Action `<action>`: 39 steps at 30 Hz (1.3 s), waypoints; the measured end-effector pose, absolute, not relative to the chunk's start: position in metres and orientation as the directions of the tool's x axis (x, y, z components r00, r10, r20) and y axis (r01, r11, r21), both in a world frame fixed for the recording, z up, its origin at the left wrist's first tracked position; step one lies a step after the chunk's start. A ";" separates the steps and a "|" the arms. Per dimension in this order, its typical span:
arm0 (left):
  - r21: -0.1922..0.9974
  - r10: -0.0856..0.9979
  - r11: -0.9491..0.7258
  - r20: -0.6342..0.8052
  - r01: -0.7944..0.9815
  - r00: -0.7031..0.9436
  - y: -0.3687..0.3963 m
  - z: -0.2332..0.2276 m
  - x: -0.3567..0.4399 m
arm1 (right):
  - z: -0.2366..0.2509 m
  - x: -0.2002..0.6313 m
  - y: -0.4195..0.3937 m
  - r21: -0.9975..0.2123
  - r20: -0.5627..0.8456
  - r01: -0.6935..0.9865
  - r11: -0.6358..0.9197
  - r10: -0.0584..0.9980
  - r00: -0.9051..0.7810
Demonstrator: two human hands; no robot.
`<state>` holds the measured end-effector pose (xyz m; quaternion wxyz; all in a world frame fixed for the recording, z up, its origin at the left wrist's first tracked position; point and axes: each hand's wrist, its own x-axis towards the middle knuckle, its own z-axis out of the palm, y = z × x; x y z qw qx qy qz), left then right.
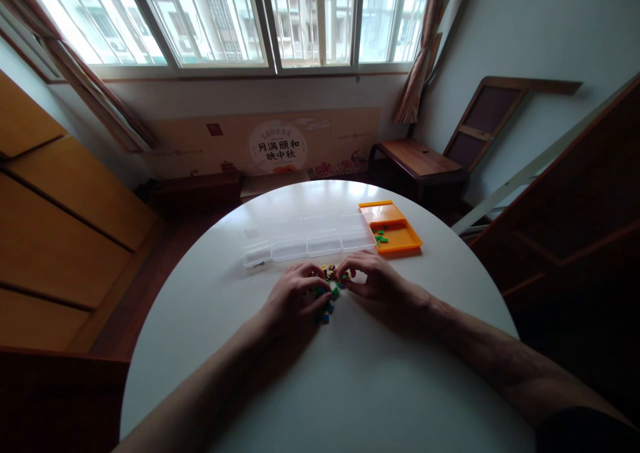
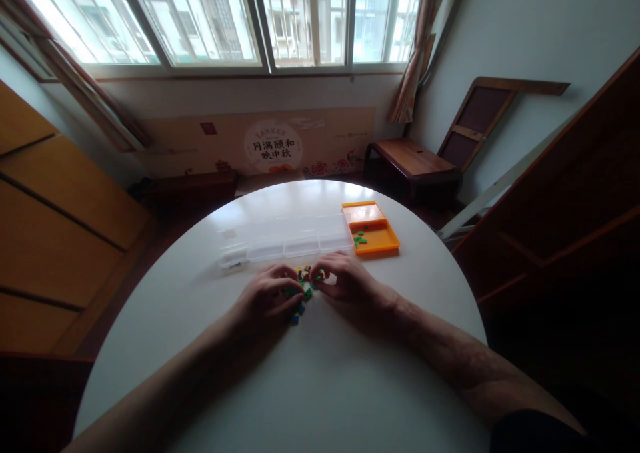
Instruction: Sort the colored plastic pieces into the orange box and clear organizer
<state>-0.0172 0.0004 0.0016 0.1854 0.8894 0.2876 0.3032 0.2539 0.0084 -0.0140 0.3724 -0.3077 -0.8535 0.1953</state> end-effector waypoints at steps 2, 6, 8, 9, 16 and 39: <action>0.521 0.629 -0.759 0.435 0.389 0.644 0.001 0.000 -0.017 | -0.014 0.254 0.008 -0.554 0.515 0.390 0.736 0.670 -0.534; 0.528 0.633 -0.755 0.434 0.389 0.641 0.002 -0.003 -0.018 | -0.009 0.260 0.012 -0.519 0.546 0.427 0.740 0.672 -0.500; 0.517 0.632 -0.759 0.439 0.396 0.639 0.001 -0.005 -0.019 | -0.005 0.269 0.018 -0.495 0.574 0.486 0.720 0.691 -0.439; 0.507 0.628 -0.764 0.441 0.399 0.641 0.001 -0.006 -0.019 | -0.003 0.276 0.022 -0.481 0.590 0.528 0.700 0.704 -0.396; 0.458 0.626 -0.774 0.452 0.437 0.636 -0.002 -0.009 -0.024 | -0.008 0.327 0.055 -0.509 0.562 0.734 0.450 0.820 -0.113; 0.363 0.599 -0.800 0.448 0.477 0.664 0.000 -0.006 -0.023 | -0.003 0.264 0.010 -0.352 0.513 0.423 0.835 0.550 -0.659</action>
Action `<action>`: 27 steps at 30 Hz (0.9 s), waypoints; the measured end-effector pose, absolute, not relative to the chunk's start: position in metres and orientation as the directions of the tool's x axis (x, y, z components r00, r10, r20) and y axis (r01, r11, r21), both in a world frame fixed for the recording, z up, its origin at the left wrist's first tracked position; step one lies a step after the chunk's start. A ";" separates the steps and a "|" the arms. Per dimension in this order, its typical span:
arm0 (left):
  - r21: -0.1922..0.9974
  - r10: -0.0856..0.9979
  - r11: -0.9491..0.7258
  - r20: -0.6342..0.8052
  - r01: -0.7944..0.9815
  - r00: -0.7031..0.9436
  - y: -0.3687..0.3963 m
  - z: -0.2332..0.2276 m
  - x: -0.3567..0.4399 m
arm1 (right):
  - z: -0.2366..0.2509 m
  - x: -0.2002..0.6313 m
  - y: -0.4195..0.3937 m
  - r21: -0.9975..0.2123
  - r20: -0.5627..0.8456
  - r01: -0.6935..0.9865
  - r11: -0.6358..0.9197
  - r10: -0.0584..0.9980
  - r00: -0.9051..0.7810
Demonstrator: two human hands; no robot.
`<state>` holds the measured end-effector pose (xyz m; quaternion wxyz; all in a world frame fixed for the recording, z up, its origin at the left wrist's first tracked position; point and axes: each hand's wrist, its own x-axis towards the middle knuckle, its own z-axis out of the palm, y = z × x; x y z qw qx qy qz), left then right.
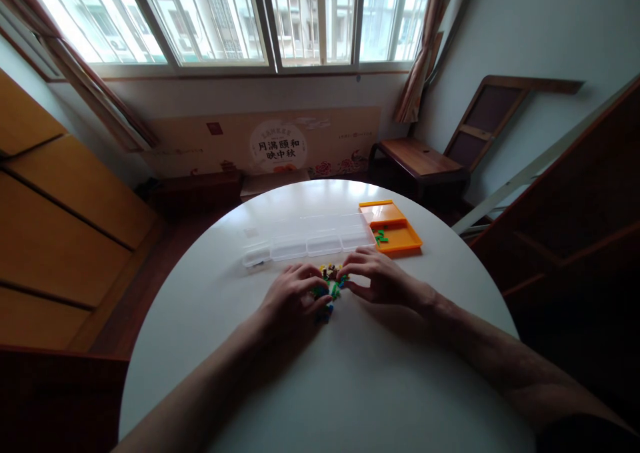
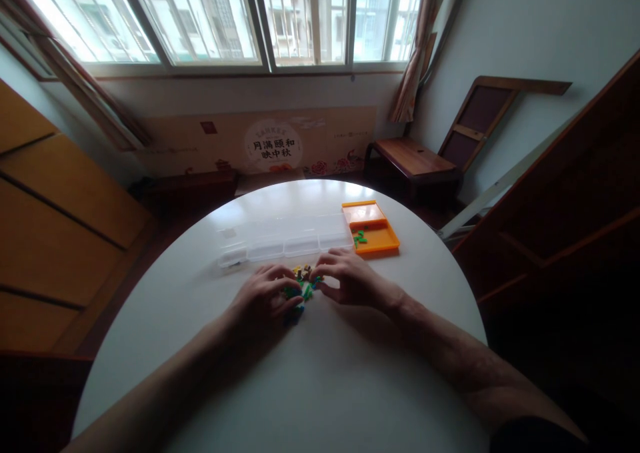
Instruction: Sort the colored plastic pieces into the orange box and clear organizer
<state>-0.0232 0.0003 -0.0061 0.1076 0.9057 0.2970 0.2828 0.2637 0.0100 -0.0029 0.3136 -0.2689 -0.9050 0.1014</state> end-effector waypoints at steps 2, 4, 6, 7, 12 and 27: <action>0.350 0.582 -0.813 0.453 0.466 0.676 0.001 -0.007 -0.024 | -0.006 0.258 0.005 -0.357 0.503 0.398 0.845 0.532 -0.681; 0.337 0.572 -0.820 0.463 0.462 0.677 0.002 -0.008 -0.025 | -0.009 0.254 0.003 -0.376 0.496 0.391 0.840 0.539 -0.681; 0.323 0.562 -0.827 0.479 0.460 0.675 0.003 -0.008 -0.027 | -0.011 0.252 0.002 -0.401 0.497 0.388 0.830 0.553 -0.669; 0.317 0.557 -0.830 0.483 0.459 0.675 0.003 -0.008 -0.028 | -0.012 0.251 0.002 -0.411 0.500 0.381 0.828 0.554 -0.666; 0.282 0.543 -0.839 0.493 0.466 0.680 0.004 -0.009 -0.028 | -0.013 0.250 0.004 -0.436 0.498 0.356 0.827 0.551 -0.670; 0.194 0.537 -0.831 0.521 0.521 0.663 0.014 -0.004 -0.056 | -0.004 0.272 0.015 -0.446 0.574 0.432 0.784 0.621 -0.533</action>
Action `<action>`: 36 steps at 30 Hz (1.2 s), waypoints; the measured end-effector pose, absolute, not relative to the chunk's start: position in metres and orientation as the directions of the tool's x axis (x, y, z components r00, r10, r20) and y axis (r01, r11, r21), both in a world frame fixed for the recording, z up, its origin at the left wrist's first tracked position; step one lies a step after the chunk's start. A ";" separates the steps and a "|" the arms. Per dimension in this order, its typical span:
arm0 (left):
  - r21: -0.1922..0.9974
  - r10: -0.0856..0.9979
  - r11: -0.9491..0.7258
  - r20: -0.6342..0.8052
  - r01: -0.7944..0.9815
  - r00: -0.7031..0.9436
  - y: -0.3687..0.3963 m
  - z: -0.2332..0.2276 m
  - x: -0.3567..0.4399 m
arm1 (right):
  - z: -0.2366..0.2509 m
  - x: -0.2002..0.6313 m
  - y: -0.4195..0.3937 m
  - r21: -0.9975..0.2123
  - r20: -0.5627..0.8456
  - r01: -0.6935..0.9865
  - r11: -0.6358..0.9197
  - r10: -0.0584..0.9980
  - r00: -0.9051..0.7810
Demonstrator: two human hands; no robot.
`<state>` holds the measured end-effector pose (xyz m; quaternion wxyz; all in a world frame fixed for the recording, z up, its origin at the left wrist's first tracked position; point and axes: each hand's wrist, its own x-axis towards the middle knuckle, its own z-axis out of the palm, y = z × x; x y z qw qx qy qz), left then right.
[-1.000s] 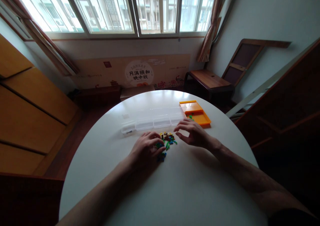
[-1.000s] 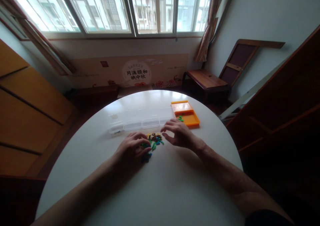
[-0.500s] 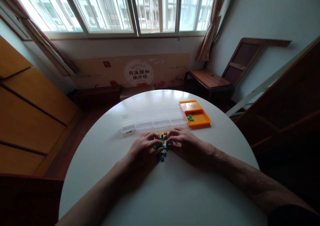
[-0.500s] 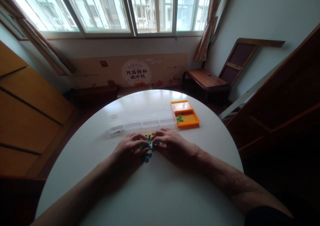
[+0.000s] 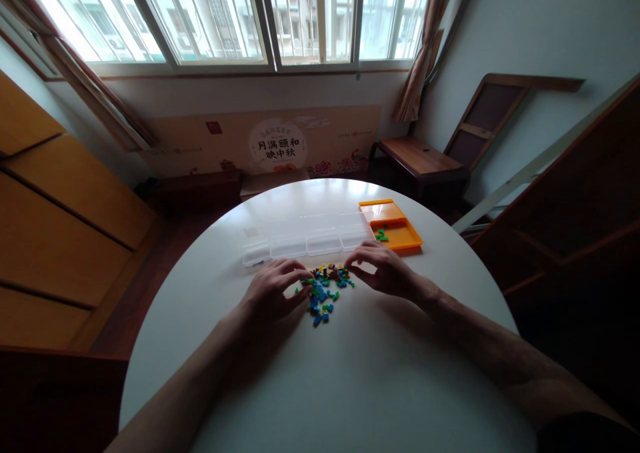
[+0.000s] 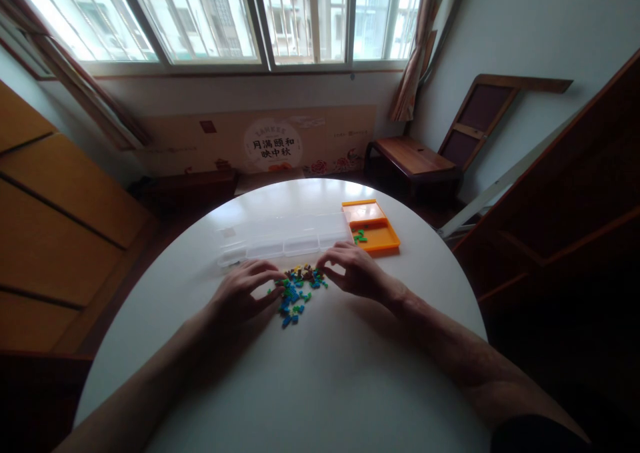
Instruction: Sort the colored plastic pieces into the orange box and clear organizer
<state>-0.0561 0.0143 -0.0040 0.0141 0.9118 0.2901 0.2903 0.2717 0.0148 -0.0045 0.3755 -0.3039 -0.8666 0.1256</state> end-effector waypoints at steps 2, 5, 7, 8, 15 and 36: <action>0.195 0.542 -0.827 0.521 0.527 0.659 0.014 -0.006 -0.056 | -0.005 0.282 0.022 -0.440 0.597 0.515 0.735 0.668 -0.444; 0.200 0.546 -0.826 0.514 0.527 0.661 0.013 -0.007 -0.057 | -0.007 0.300 0.033 -0.430 0.616 0.623 0.653 0.717 -0.327; 0.202 0.546 -0.827 0.510 0.525 0.664 0.013 -0.008 -0.058 | -0.008 0.311 0.041 -0.422 0.618 0.672 0.608 0.735 -0.277; 0.200 0.546 -0.827 0.509 0.525 0.665 0.013 -0.009 -0.058 | -0.009 0.317 0.044 -0.423 0.616 0.692 0.585 0.746 -0.254; 0.194 0.552 -0.822 0.500 0.535 0.667 0.014 -0.013 -0.061 | -0.020 0.338 0.060 -0.428 0.549 0.793 0.434 0.821 -0.153; 0.252 0.585 -0.806 0.478 0.535 0.655 0.010 -0.009 -0.054 | -0.016 0.294 0.038 -0.368 0.578 0.658 0.657 0.716 -0.391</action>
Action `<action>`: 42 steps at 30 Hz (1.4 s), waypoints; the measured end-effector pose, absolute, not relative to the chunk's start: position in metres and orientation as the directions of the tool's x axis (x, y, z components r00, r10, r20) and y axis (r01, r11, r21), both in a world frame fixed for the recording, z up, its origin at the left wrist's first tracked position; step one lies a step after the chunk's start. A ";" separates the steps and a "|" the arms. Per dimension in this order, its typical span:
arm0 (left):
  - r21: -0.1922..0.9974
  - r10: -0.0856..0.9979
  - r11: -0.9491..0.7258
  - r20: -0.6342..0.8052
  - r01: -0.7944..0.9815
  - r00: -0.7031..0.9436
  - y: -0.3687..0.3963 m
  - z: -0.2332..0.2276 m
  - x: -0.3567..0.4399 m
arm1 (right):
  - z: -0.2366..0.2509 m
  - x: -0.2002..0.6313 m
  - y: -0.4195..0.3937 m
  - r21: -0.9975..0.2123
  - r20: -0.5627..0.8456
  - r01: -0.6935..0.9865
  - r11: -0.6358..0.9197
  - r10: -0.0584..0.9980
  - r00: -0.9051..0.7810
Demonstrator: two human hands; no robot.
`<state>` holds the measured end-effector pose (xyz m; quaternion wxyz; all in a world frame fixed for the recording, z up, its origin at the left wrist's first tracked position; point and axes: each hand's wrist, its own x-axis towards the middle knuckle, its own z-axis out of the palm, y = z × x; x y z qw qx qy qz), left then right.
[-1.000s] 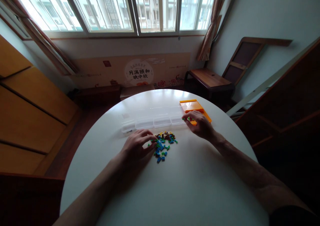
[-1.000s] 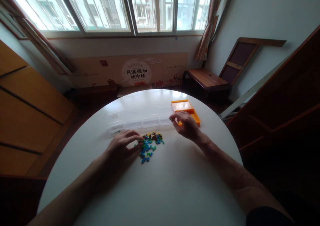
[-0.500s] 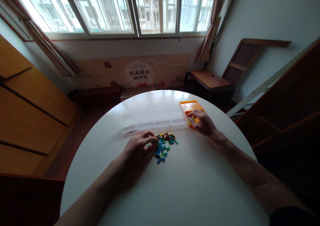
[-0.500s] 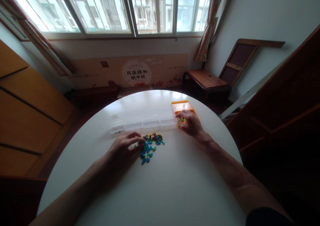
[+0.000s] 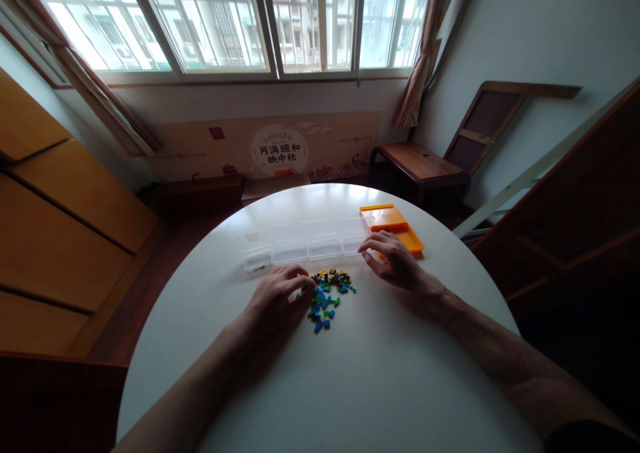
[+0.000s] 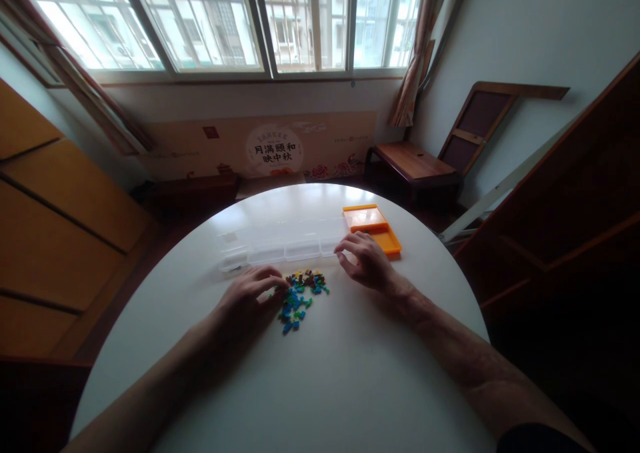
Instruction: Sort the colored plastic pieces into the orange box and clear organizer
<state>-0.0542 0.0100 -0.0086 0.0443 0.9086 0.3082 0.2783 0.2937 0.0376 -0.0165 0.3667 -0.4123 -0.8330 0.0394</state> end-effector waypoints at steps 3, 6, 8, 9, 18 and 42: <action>0.256 0.588 -0.805 0.465 0.535 0.663 0.010 -0.010 -0.055 | -0.014 0.291 0.036 -0.363 0.590 0.642 0.675 0.700 -0.402; 0.265 0.601 -0.795 0.464 0.546 0.651 0.010 -0.010 -0.054 | -0.014 0.290 0.036 -0.359 0.595 0.625 0.693 0.686 -0.418; 0.273 0.615 -0.784 0.461 0.557 0.639 0.009 -0.009 -0.053 | -0.014 0.289 0.036 -0.358 0.597 0.616 0.702 0.679 -0.427; 0.279 0.621 -0.779 0.459 0.561 0.635 0.008 -0.008 -0.052 | -0.014 0.289 0.036 -0.359 0.596 0.613 0.704 0.678 -0.430; 0.369 0.650 -0.760 0.425 0.535 0.630 0.004 -0.001 -0.050 | -0.014 0.287 0.036 -0.373 0.585 0.586 0.719 0.673 -0.454; 0.955 0.909 -0.255 0.183 0.151 0.374 -0.003 -0.003 -0.011 | -0.011 0.249 0.012 -0.295 0.680 0.382 0.876 0.473 -0.560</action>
